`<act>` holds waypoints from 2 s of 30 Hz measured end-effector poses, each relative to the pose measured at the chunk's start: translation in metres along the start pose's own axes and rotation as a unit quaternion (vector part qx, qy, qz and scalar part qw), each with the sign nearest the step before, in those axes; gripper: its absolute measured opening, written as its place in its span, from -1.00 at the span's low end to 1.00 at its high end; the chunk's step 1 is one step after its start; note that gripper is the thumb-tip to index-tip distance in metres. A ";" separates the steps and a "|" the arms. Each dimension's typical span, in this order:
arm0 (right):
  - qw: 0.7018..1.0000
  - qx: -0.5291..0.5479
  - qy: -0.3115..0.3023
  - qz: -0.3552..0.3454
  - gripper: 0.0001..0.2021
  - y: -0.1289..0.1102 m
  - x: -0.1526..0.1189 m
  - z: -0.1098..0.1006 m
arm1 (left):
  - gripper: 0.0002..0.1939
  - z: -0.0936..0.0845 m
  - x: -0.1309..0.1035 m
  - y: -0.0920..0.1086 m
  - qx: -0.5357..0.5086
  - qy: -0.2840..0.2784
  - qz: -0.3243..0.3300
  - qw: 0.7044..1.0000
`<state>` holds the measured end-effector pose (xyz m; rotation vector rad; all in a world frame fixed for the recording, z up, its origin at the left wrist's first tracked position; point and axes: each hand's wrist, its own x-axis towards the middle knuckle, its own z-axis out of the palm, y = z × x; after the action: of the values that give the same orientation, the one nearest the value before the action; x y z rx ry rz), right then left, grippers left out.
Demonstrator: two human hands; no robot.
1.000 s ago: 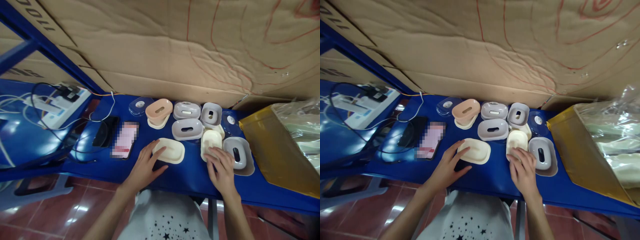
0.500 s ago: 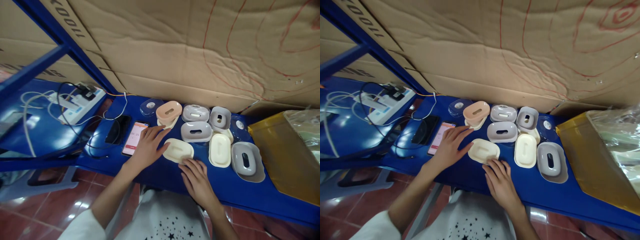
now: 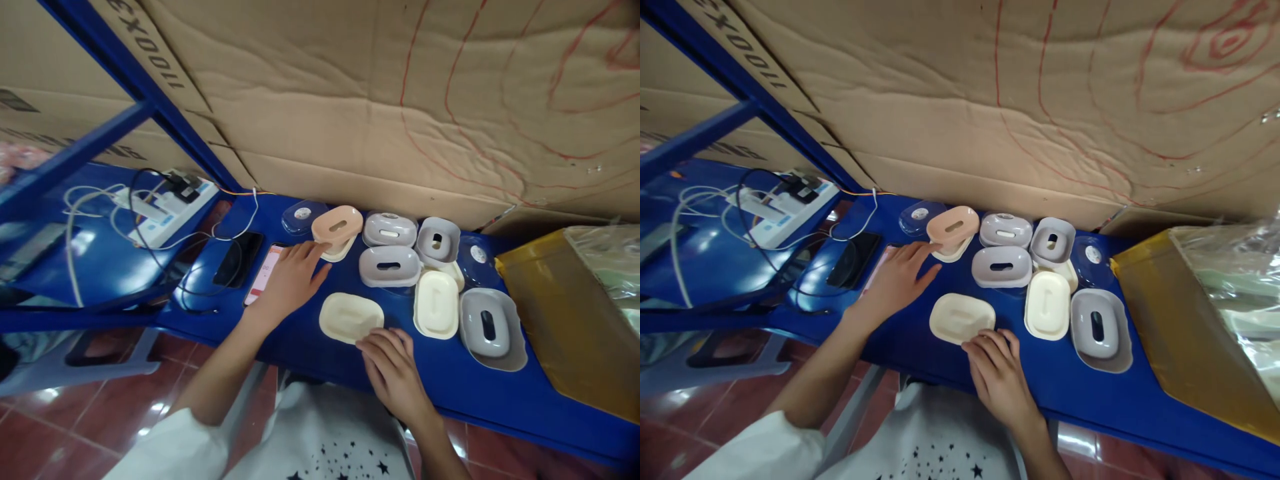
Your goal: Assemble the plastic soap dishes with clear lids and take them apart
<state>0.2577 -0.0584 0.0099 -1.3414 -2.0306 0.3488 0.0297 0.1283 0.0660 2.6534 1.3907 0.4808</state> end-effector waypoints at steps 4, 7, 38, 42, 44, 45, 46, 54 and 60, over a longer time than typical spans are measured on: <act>0.999 0.027 0.017 0.006 -0.64 0.001 0.000 -0.003 | -0.65 0.007 -0.022 0.022 -0.075 -0.025 0.041 0.996; 0.998 0.043 0.032 0.011 -0.59 0.002 -0.001 -0.005 | -0.56 0.012 -0.038 0.033 -0.084 -0.081 0.061 0.991; 0.988 -0.051 0.118 0.083 -0.51 0.006 -0.033 -0.025 | -0.04 0.005 -0.049 0.036 -0.207 0.002 0.039 0.978; 0.995 -0.071 0.048 0.047 -0.35 0.013 -0.024 -0.026 | -0.04 0.011 -0.095 0.036 -0.205 -0.023 0.024 0.978; 0.997 -0.077 0.009 0.026 -0.35 0.015 -0.021 -0.023 | -0.03 0.016 -0.103 0.037 -0.205 -0.040 0.022 0.978; 0.997 -0.079 -0.005 0.022 -0.35 0.016 -0.021 -0.022 | -0.03 0.018 -0.105 0.037 -0.204 -0.050 0.022 0.977; 0.997 -0.079 -0.014 0.022 -0.36 0.016 -0.021 -0.020 | -0.02 0.019 -0.105 0.038 -0.202 -0.059 0.024 0.977; 0.996 -0.077 -0.016 0.041 -0.50 0.014 -0.027 -0.018 | -0.02 0.025 -0.107 0.037 -0.184 -0.058 0.051 0.980; 0.996 -0.086 -0.012 0.021 -0.54 0.014 -0.026 -0.016 | -0.08 0.028 -0.109 0.038 -0.174 -0.060 0.067 0.981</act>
<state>0.2840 -0.0775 0.0041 -1.4918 -2.0946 0.2132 0.0110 0.0188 0.0244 2.4510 0.9939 0.5138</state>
